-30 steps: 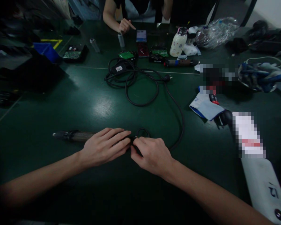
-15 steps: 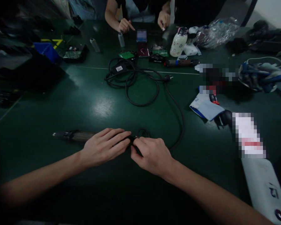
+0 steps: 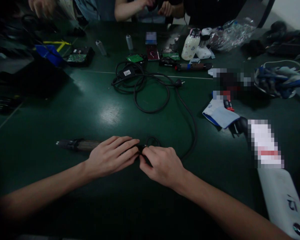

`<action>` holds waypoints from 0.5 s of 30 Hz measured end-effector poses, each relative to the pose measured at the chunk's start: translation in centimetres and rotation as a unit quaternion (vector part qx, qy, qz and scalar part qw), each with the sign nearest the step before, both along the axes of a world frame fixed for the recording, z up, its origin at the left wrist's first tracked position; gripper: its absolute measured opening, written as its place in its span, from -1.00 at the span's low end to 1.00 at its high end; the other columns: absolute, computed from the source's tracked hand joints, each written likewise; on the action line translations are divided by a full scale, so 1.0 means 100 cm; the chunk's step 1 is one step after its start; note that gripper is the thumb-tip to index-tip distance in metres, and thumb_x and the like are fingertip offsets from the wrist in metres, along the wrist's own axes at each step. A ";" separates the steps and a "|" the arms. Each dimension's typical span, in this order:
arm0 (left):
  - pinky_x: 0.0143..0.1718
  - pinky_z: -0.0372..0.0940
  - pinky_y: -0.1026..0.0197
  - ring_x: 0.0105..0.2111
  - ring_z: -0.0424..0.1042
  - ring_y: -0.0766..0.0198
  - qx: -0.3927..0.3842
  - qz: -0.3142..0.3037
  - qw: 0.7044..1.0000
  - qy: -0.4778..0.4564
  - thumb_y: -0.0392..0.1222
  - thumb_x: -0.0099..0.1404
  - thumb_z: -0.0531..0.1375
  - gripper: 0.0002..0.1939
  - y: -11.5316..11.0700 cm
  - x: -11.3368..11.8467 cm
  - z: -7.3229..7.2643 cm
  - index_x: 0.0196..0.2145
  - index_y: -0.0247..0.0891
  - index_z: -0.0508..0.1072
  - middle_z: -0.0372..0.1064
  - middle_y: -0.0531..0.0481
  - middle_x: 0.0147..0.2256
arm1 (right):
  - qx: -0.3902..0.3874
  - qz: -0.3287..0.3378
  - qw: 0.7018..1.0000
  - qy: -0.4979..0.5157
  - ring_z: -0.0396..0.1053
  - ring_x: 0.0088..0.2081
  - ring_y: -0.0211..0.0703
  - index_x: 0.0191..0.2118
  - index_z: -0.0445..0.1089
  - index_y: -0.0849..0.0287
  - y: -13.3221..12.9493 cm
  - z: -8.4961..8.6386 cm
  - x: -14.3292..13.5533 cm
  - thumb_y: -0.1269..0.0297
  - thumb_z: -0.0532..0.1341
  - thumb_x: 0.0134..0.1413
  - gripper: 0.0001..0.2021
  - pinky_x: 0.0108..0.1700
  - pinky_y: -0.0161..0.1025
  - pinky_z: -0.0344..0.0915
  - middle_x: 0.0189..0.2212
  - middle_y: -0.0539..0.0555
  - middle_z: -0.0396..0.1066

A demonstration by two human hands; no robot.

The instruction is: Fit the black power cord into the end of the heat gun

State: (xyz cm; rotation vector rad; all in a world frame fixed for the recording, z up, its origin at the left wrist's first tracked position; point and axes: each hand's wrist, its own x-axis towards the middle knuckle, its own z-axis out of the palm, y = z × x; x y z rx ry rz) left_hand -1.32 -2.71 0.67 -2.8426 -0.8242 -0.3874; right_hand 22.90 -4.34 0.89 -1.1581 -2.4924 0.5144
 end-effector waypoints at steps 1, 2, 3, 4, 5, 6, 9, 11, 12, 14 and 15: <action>-0.02 0.35 0.03 0.06 0.43 0.04 -0.001 0.003 1.000 0.000 -0.09 0.46 0.18 -0.73 0.000 0.000 0.000 0.05 -0.22 0.44 0.38 -0.10 0.18 | 0.001 0.000 1.000 -0.002 0.39 -0.42 -0.24 -0.28 0.40 0.17 0.000 0.000 0.000 0.26 0.14 0.36 -0.82 -0.38 -0.25 0.18 -0.39 0.03 0.48; -0.03 0.35 0.03 0.06 0.43 0.03 -0.002 0.002 1.000 0.001 -0.08 0.47 0.17 -0.72 0.000 0.000 0.001 0.06 -0.22 0.44 0.37 -0.10 0.18 | 0.002 0.000 1.000 -0.004 0.39 -0.42 -0.24 -0.28 0.40 0.17 0.000 0.000 0.000 0.26 0.13 0.36 -0.82 -0.38 -0.25 0.18 -0.38 0.03 0.48; -0.03 0.35 0.03 0.07 0.42 0.03 -0.001 -0.003 1.000 0.003 -0.09 0.46 0.18 -0.71 0.000 0.000 0.001 0.08 -0.21 0.43 0.36 -0.10 0.19 | 0.002 0.000 1.000 -0.004 0.39 -0.41 -0.24 -0.28 0.40 0.17 0.000 0.000 0.000 0.26 0.13 0.37 -0.82 -0.38 -0.25 0.18 -0.38 0.02 0.48; -0.02 0.35 0.03 0.07 0.42 0.03 0.000 -0.008 1.000 0.007 -0.12 0.46 0.18 -0.71 0.000 0.000 0.001 0.09 -0.19 0.41 0.36 -0.09 0.20 | 0.001 0.001 1.000 -0.005 0.39 -0.41 -0.24 -0.28 0.40 0.17 0.000 0.000 0.000 0.27 0.12 0.37 -0.82 -0.38 -0.24 0.18 -0.38 0.02 0.48; -0.02 0.35 0.03 0.08 0.42 0.03 0.000 -0.012 1.000 0.010 -0.14 0.46 0.18 -0.70 0.000 0.000 0.001 0.10 -0.18 0.41 0.35 -0.09 0.21 | 0.000 0.001 1.000 -0.005 0.39 -0.41 -0.24 -0.27 0.40 0.17 0.000 0.000 0.000 0.27 0.12 0.37 -0.82 -0.38 -0.24 0.18 -0.38 0.02 0.48; -0.02 0.34 0.04 0.08 0.42 0.04 -0.001 -0.011 1.000 0.010 -0.15 0.46 0.18 -0.71 0.000 0.000 0.002 0.09 -0.18 0.41 0.35 -0.09 0.20 | -0.001 0.001 1.000 -0.004 0.39 -0.41 -0.24 -0.27 0.40 0.17 0.000 0.000 0.000 0.27 0.12 0.37 -0.82 -0.37 -0.24 0.18 -0.38 0.02 0.47; -0.03 0.35 0.05 0.07 0.43 0.05 -0.008 0.005 1.000 0.001 -0.11 0.46 0.17 -0.75 0.000 0.001 0.002 0.03 -0.23 0.44 0.38 -0.12 0.18 | 0.002 0.001 1.000 0.000 0.38 -0.42 -0.25 -0.27 0.41 0.17 0.000 0.000 0.000 0.26 0.13 0.37 -0.82 -0.37 -0.25 0.19 -0.38 0.02 0.48; -0.03 0.35 0.04 0.07 0.43 0.04 -0.008 0.001 1.000 -0.004 -0.09 0.46 0.17 -0.73 0.000 0.001 0.002 0.04 -0.22 0.44 0.38 -0.13 0.17 | 0.006 0.000 1.000 0.000 0.37 -0.43 -0.25 -0.28 0.41 0.17 0.000 0.000 0.000 0.26 0.14 0.36 -0.82 -0.38 -0.25 0.18 -0.38 0.03 0.48; -0.03 0.35 0.04 0.07 0.43 0.04 -0.006 -0.005 1.000 -0.004 -0.11 0.46 0.18 -0.73 0.000 0.001 0.001 0.06 -0.20 0.43 0.37 -0.13 0.18 | 0.006 0.000 1.000 0.001 0.36 -0.43 -0.25 -0.29 0.41 0.17 0.000 0.000 0.000 0.27 0.14 0.36 -0.82 -0.39 -0.25 0.17 -0.39 0.03 0.48; -0.03 0.35 0.04 0.08 0.43 0.04 -0.002 -0.016 1.000 -0.002 -0.15 0.45 0.18 -0.72 0.000 0.000 0.001 0.09 -0.17 0.42 0.36 -0.12 0.19 | 0.006 0.001 1.000 0.002 0.37 -0.43 -0.25 -0.29 0.41 0.17 0.000 0.000 0.000 0.27 0.14 0.36 -0.82 -0.39 -0.26 0.18 -0.39 0.02 0.48; -0.03 0.35 0.04 0.08 0.43 0.04 -0.001 -0.014 1.000 -0.002 -0.16 0.45 0.19 -0.72 0.000 0.000 0.001 0.09 -0.17 0.42 0.36 -0.12 0.19 | 0.005 0.001 1.000 0.002 0.38 -0.42 -0.25 -0.28 0.41 0.17 0.000 0.000 0.000 0.27 0.14 0.36 -0.83 -0.38 -0.26 0.18 -0.39 0.02 0.47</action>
